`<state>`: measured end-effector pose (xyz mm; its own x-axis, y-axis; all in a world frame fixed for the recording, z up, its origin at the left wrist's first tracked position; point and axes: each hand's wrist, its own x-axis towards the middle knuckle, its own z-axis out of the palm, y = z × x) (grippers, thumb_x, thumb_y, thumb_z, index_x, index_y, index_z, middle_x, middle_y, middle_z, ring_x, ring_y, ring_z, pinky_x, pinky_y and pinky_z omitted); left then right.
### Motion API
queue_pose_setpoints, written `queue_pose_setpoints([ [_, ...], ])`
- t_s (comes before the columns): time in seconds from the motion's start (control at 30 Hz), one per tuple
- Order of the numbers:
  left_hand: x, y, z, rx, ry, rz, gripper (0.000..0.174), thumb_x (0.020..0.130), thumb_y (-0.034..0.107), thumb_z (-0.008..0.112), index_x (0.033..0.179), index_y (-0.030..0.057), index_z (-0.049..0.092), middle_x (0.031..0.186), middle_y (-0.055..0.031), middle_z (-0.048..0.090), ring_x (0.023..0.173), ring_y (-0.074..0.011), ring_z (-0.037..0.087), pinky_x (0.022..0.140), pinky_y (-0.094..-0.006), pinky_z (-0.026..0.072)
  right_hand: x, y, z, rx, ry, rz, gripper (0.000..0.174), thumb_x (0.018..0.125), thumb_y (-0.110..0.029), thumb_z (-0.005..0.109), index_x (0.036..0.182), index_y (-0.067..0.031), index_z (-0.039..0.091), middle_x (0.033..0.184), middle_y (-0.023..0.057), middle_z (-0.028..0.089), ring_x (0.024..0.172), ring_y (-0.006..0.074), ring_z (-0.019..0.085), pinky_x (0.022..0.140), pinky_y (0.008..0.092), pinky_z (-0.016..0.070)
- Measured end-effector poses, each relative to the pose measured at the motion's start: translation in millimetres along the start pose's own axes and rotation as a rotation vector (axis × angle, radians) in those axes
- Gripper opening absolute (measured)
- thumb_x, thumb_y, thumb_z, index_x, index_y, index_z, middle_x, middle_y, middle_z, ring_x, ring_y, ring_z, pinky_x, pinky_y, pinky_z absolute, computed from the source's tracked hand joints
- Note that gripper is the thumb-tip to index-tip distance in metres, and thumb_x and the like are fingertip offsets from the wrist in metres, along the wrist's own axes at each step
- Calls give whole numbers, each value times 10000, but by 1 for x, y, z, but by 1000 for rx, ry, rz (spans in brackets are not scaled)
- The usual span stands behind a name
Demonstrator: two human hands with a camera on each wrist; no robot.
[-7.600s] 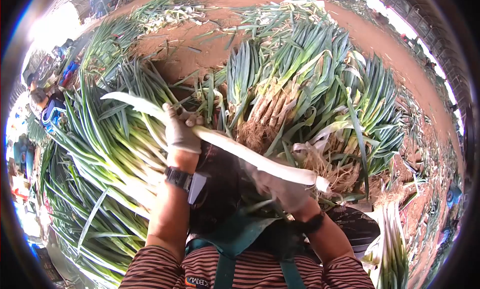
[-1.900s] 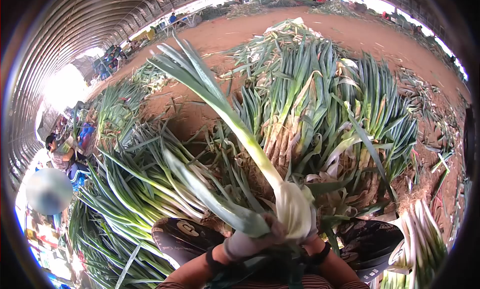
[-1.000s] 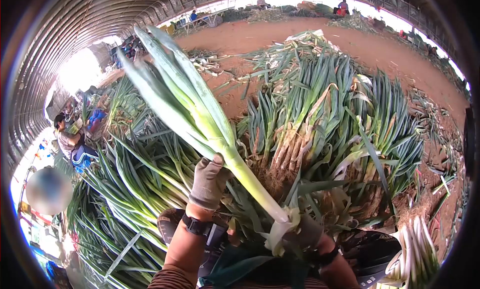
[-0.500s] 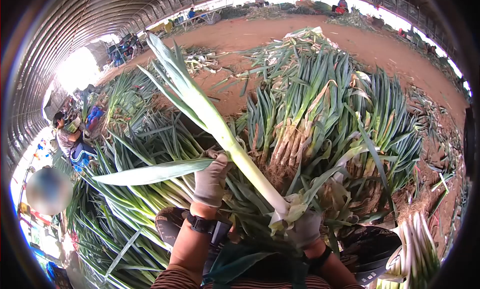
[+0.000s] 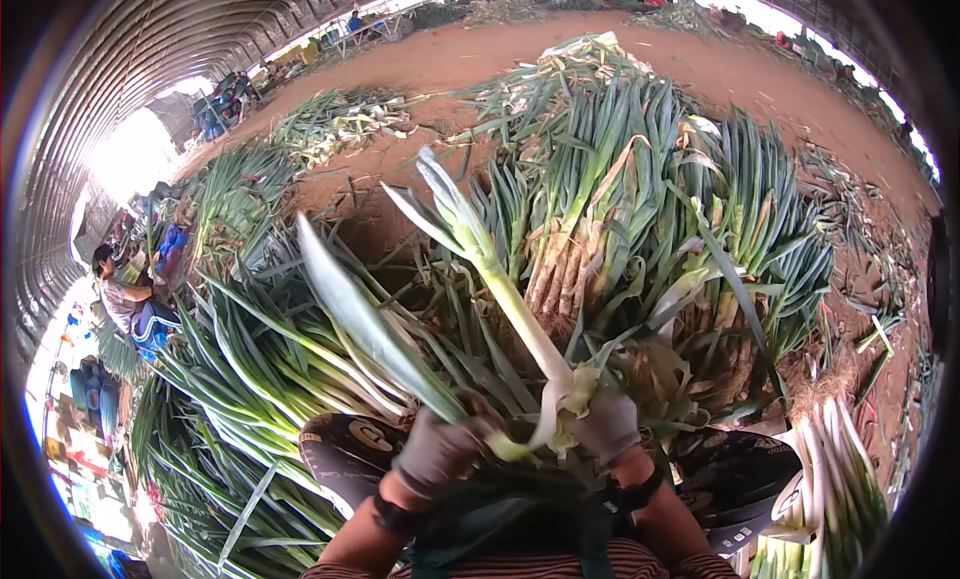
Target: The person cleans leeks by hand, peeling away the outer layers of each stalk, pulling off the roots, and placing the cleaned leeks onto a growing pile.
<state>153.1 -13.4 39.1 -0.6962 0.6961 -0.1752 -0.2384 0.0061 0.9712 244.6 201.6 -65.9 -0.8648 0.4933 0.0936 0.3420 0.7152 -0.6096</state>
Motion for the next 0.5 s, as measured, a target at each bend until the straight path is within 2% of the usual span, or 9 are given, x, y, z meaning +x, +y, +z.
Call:
queue_pose_setpoints([
  [0.07, 5, -7, -34, 110, 122, -51, 420, 931, 355, 616, 1119, -20, 593, 997, -110, 649, 836, -198, 656, 666, -315, 547, -1, 8, -10, 180, 27, -58, 419, 711, -357, 760, 1031, -102, 669, 841, 144, 693, 768, 350, 678, 702, 435, 551],
  [0.13, 12, -19, -64, 101, 375, -185, 427, 968, 380, 557, 1124, -16, 599, 974, -110, 656, 815, -185, 648, 684, -307, 543, 2, 9, -14, 365, 14, -118, 448, 701, -320, 768, 1070, -88, 662, 885, 159, 694, 803, 348, 681, 727, 423, 557],
  [0.2, 22, -5, -64, 92, 453, -97, 443, 988, 398, 514, 1135, -9, 609, 972, -97, 663, 794, -176, 637, 682, -290, 519, 1, -2, -15, 690, -138, -79, 456, 730, -224, 756, 1133, -52, 631, 965, 128, 691, 865, 269, 673, 771, 374, 543],
  [0.27, 50, 0, -68, 28, 415, 40, 497, 999, 450, 460, 1149, 1, 610, 983, -72, 666, 735, -170, 609, 642, -284, 484, -3, -17, -20, 1006, -303, -33, 475, 759, -128, 745, 1197, -16, 600, 1045, 97, 687, 927, 190, 666, 816, 324, 529],
  [0.3, 62, 13, -60, -94, 375, 73, 473, 990, 453, 488, 1108, 16, 628, 980, -74, 665, 702, -153, 590, 621, -276, 476, -4, -24, -27, 987, -416, 16, 443, 793, -73, 716, 1211, -3, 585, 1079, 50, 651, 971, 133, 610, 842, 292, 504],
  [0.37, 87, 21, -52, -154, 355, 198, 405, 986, 399, 525, 1053, 16, 637, 915, -67, 663, 665, -137, 583, 591, -261, 469, -7, -21, -9, 1362, -668, 67, 444, 801, -73, 717, 1220, -14, 582, 1090, 50, 649, 980, 132, 613, 845, 291, 504],
  [0.47, 102, 18, -45, -241, 357, 342, 324, 980, 326, 567, 992, 12, 646, 830, -56, 659, 625, -118, 578, 558, -246, 462, -15, -32, -10, 1497, -781, 90, 390, 872, -134, 658, 1233, -23, 565, 1131, 64, 630, 1016, 156, 603, 883, 320, 496],
  [0.5, 100, 14, -43, -265, 382, 372, 308, 979, 306, 574, 985, 7, 647, 810, -52, 656, 622, -116, 579, 555, -244, 463, -10, -18, 1, 1244, -744, -92, 366, 924, -174, 595, 1254, -24, 538, 1166, 84, 608, 1042, 188, 593, 908, 347, 490],
])
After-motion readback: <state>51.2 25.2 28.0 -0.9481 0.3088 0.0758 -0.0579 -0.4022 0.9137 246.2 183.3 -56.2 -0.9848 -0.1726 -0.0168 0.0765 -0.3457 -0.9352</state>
